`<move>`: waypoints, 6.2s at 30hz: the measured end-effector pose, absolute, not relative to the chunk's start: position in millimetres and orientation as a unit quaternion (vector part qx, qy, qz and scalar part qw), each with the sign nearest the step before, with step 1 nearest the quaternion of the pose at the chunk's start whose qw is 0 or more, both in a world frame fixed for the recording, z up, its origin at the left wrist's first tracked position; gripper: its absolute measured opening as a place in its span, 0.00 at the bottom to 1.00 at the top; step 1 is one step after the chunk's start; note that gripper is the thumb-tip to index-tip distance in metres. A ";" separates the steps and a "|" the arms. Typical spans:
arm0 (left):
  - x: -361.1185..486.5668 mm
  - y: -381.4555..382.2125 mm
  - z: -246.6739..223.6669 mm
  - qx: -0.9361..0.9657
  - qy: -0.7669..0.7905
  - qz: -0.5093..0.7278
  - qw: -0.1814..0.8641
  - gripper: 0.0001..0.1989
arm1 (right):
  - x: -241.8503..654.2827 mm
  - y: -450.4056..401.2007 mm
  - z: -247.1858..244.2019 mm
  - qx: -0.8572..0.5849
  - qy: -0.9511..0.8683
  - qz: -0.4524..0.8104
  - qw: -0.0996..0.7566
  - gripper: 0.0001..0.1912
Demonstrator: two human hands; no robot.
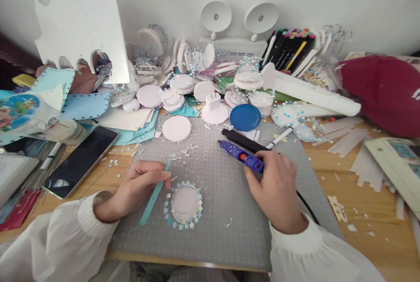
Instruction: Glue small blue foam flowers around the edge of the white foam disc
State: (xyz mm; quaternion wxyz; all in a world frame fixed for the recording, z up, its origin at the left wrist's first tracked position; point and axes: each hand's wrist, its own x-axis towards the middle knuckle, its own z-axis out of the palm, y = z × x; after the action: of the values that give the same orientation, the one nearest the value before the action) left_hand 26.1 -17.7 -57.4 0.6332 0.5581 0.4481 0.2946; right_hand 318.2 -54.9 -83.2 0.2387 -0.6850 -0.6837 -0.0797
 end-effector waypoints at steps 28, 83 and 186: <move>57.6 -44.4 -4.6 0.610 0.416 0.316 0.596 0.19 | 243.6 -61.3 -17.8 -0.286 -0.823 -0.130 0.474 0.07; 30.9 -21.4 -55.7 0.840 0.221 0.274 0.413 0.06 | 234.3 -65.6 -59.0 -0.447 -0.502 0.500 0.546 0.02; 21.8 -22.5 -51.7 0.792 0.333 0.374 0.349 0.03 | 246.1 -62.6 -46.6 -0.399 -0.648 0.369 0.533 0.15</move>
State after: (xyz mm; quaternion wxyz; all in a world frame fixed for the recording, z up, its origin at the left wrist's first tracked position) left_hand 21.8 -22.5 -51.7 0.3486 0.7924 0.3331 0.3736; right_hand 246.1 -62.6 -46.6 0.5328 -0.3995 -0.6485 0.3688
